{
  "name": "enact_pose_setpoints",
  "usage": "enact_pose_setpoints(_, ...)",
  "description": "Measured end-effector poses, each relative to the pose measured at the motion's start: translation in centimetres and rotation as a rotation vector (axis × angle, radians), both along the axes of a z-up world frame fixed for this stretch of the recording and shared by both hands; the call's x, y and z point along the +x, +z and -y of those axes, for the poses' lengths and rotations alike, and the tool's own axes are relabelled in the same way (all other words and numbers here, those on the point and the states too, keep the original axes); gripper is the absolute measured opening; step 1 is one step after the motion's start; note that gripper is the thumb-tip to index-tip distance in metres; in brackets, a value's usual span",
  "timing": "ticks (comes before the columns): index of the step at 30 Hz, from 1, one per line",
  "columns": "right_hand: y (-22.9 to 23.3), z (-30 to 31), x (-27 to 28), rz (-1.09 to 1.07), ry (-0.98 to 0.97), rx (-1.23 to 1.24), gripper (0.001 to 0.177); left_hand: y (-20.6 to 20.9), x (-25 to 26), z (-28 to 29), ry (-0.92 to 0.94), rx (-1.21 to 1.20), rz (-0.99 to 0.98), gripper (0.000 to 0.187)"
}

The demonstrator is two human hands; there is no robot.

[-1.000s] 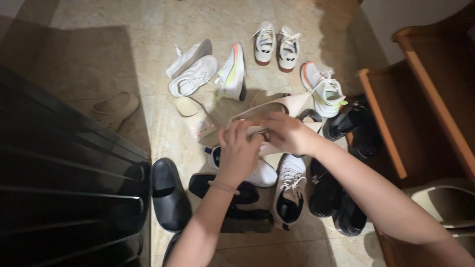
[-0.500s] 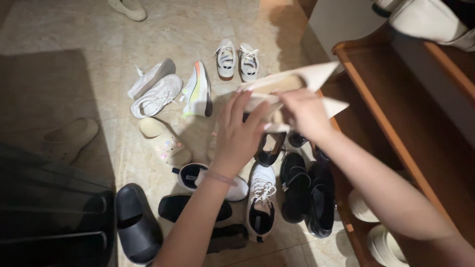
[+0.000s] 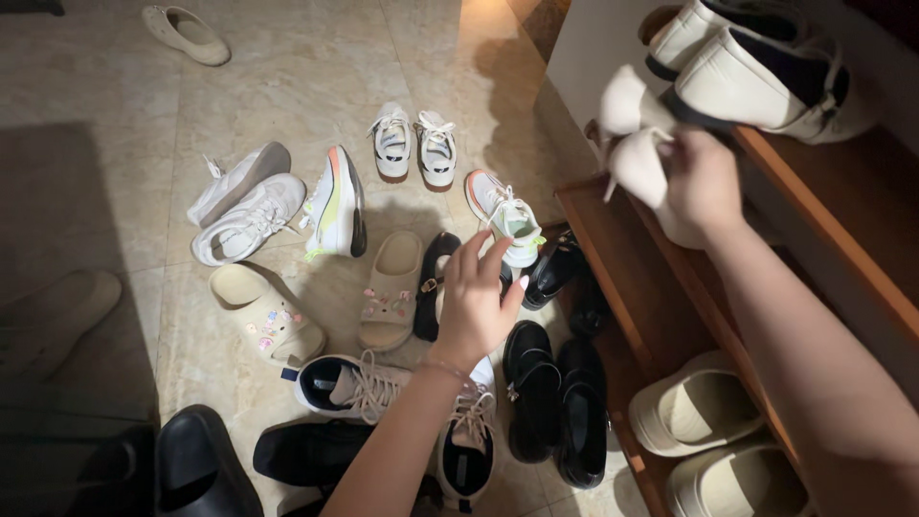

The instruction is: The person pours hot water from a pot into a jug, then moves to an entryway to pick up scattered shoes and place them onto a wooden shoe rack.

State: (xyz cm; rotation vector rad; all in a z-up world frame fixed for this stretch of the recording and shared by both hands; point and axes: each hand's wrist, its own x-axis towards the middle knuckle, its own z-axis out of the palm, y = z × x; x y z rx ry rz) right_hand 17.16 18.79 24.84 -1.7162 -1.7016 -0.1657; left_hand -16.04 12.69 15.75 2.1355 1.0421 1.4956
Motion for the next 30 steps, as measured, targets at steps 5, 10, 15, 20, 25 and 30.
enact_pose_setpoints(5,-2.8,-2.9,6.0,-0.229,0.057,-0.026,0.028,-1.7,0.6,-0.3,-0.009,-0.086,0.014,0.051)
enact_pose_setpoints(10,-5.0,-7.4,10.8,-0.072,-0.160,-0.282,0.037,-2.9,2.0,-0.7,-0.051,-0.186,0.023,0.040)
enact_pose_setpoints(15,-6.1,-9.8,14.2,-0.015,-0.201,-0.353,0.044,-3.6,2.6,-1.0,-0.095,-0.241,0.016,0.031)
enact_pose_setpoints(20,-9.3,-11.1,16.5,0.012,-0.115,-0.251,0.045,-5.2,2.8,-0.3,-0.113,-0.278,0.014,0.027)
enact_pose_setpoints(25,-12.9,-8.9,16.0,0.225,0.124,-0.198,0.043,-6.7,3.0,0.5,-0.156,-0.304,0.056,0.024)
enact_pose_setpoints(30,-10.2,-9.3,14.1,0.132,0.072,-0.201,0.040,-7.4,2.4,1.3,-0.199,-0.359,0.058,0.020)
